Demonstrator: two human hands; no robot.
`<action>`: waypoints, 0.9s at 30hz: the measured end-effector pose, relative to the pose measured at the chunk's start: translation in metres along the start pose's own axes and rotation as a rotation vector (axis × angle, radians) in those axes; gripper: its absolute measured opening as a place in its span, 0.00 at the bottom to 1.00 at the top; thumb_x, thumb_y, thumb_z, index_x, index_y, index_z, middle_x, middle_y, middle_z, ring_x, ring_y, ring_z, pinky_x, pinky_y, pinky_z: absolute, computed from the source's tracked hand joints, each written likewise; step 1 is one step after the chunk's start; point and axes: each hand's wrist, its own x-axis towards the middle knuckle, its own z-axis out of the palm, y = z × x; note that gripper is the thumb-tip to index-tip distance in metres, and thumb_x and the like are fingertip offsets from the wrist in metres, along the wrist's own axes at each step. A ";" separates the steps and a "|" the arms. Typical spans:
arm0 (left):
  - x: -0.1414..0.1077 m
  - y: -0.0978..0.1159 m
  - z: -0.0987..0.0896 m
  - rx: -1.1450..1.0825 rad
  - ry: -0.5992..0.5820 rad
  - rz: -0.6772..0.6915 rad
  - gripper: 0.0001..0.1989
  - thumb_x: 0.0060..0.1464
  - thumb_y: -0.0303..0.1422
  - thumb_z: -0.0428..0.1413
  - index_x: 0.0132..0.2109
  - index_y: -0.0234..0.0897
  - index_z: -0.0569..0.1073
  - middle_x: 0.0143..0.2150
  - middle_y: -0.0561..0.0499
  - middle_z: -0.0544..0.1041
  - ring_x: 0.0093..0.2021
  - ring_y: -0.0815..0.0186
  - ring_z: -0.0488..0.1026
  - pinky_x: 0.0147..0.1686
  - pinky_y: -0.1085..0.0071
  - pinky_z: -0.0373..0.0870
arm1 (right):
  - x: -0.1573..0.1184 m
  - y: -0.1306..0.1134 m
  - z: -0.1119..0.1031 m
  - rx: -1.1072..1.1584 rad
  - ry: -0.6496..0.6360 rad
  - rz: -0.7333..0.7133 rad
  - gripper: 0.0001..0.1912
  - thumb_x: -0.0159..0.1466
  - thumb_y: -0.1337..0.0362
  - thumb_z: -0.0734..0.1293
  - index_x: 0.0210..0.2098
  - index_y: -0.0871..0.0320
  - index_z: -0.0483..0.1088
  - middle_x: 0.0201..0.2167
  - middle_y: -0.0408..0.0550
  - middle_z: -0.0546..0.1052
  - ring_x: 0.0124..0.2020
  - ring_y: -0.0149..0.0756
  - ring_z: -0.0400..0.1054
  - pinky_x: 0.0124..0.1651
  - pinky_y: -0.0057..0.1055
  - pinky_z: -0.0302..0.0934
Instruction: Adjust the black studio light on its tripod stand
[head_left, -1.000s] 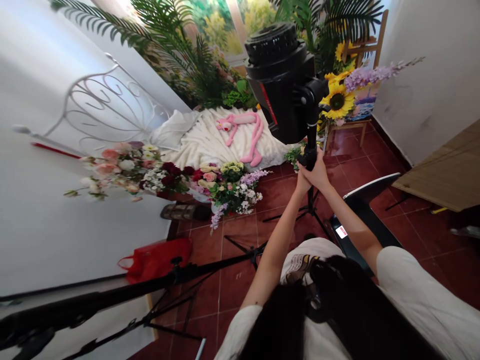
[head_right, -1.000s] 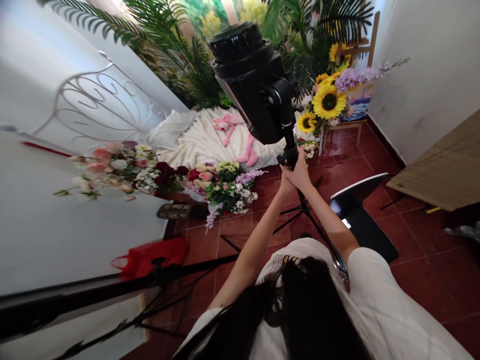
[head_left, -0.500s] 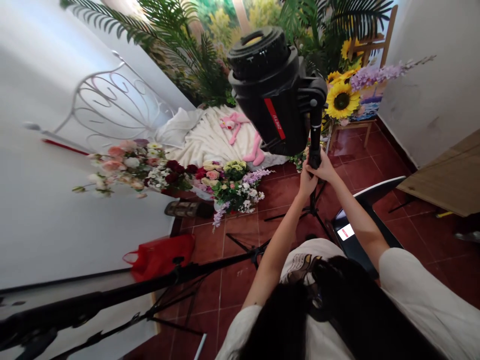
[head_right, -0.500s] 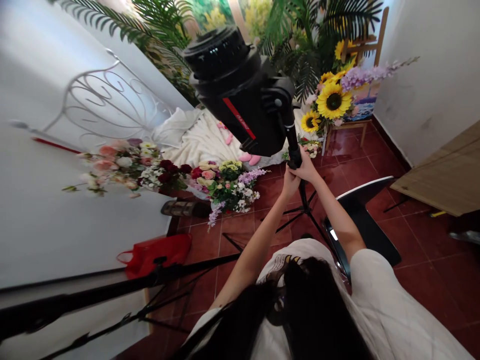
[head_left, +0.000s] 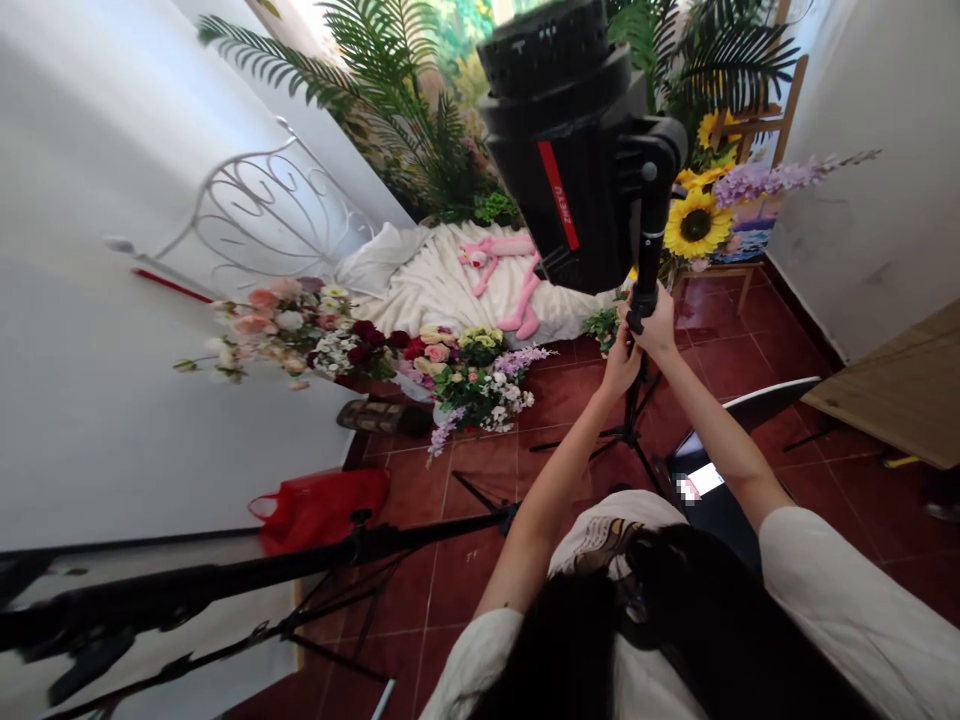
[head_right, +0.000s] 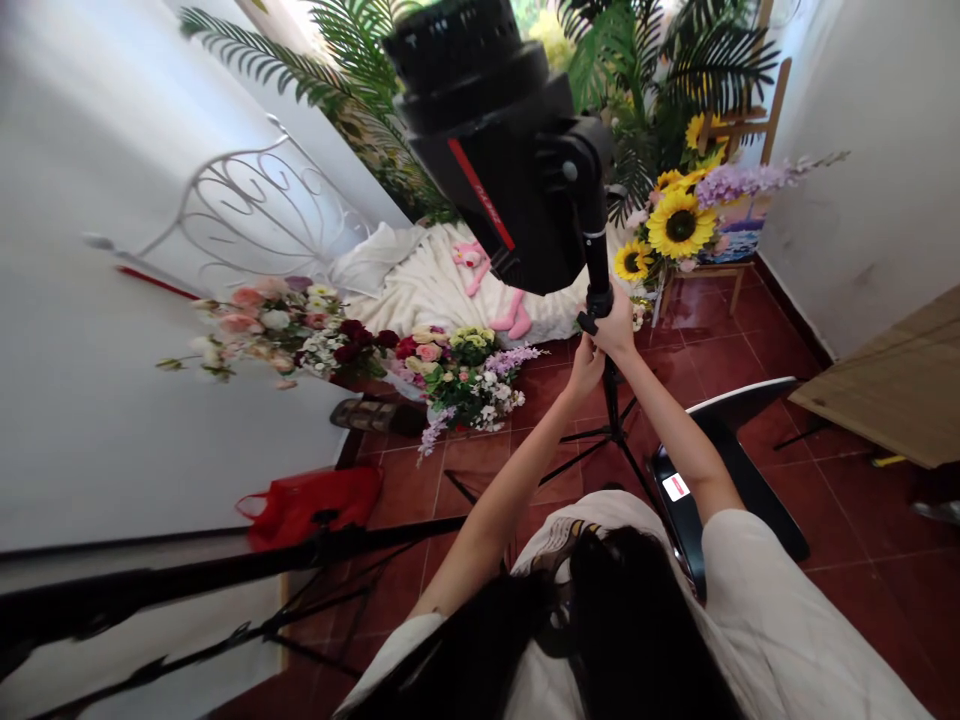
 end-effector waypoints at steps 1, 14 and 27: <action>0.004 0.002 0.001 -0.012 0.006 0.012 0.20 0.57 0.49 0.61 0.47 0.38 0.76 0.43 0.45 0.80 0.47 0.59 0.77 0.52 0.64 0.74 | 0.004 -0.004 0.001 -0.004 0.012 -0.013 0.16 0.60 0.53 0.73 0.40 0.53 0.67 0.33 0.44 0.72 0.40 0.40 0.71 0.45 0.40 0.72; 0.024 0.013 0.023 -0.093 -0.081 -0.091 0.39 0.50 0.69 0.48 0.14 0.38 0.61 0.09 0.55 0.58 0.12 0.75 0.56 0.17 0.73 0.54 | 0.033 -0.031 -0.011 -0.043 -0.103 -0.101 0.22 0.64 0.43 0.70 0.45 0.53 0.67 0.35 0.44 0.74 0.40 0.38 0.74 0.45 0.40 0.75; 0.020 0.012 0.018 -0.115 -0.130 -0.023 0.38 0.49 0.70 0.48 0.17 0.38 0.64 0.13 0.55 0.60 0.15 0.73 0.58 0.20 0.71 0.55 | -0.094 -0.001 -0.085 -0.221 -0.368 0.196 0.12 0.56 0.59 0.77 0.33 0.52 0.71 0.27 0.42 0.70 0.30 0.35 0.62 0.34 0.31 0.60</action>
